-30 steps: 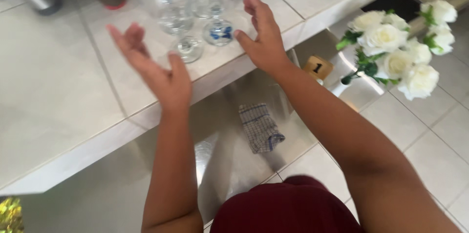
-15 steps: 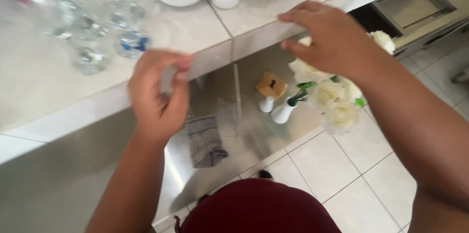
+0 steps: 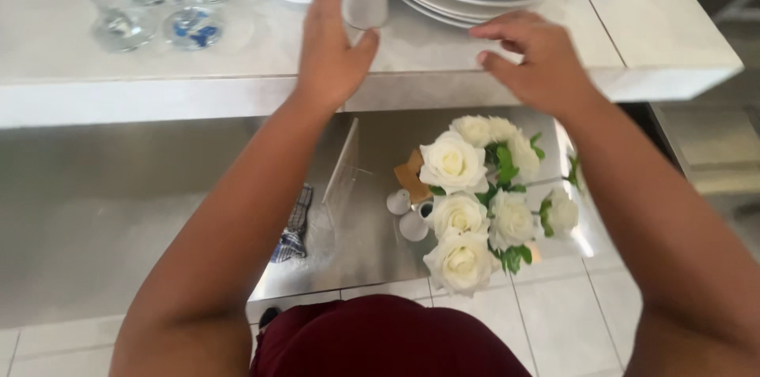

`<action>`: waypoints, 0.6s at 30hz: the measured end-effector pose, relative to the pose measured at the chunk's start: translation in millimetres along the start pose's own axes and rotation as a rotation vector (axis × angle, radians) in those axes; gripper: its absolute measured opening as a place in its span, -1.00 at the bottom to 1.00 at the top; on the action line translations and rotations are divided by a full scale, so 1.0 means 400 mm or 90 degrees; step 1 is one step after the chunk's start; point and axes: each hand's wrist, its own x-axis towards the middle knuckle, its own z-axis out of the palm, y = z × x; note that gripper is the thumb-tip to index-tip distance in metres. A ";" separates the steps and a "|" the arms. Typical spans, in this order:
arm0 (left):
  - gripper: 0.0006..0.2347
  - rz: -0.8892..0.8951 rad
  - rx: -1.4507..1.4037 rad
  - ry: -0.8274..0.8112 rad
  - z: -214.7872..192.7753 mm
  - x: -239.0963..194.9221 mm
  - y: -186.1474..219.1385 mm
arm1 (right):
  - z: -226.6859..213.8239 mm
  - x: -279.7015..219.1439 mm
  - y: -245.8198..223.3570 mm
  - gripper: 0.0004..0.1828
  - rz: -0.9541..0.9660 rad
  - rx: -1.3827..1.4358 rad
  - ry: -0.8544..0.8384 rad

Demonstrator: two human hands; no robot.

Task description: The person sets a dining table by placing a table number, a menu stand, condiment containers, a vase of flowers, and plates onto a blue tablecloth.

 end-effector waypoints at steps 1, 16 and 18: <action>-0.39 0.006 0.041 0.027 0.026 0.012 -0.013 | 0.026 0.023 0.006 -0.62 -0.057 -0.041 -0.016; -0.30 -0.276 0.273 -0.041 0.093 0.085 0.029 | 0.089 0.089 -0.060 -0.46 -0.184 -0.266 -0.164; -0.36 -0.291 0.289 -0.044 0.095 0.079 0.025 | 0.090 0.088 -0.067 -0.49 -0.191 -0.256 -0.163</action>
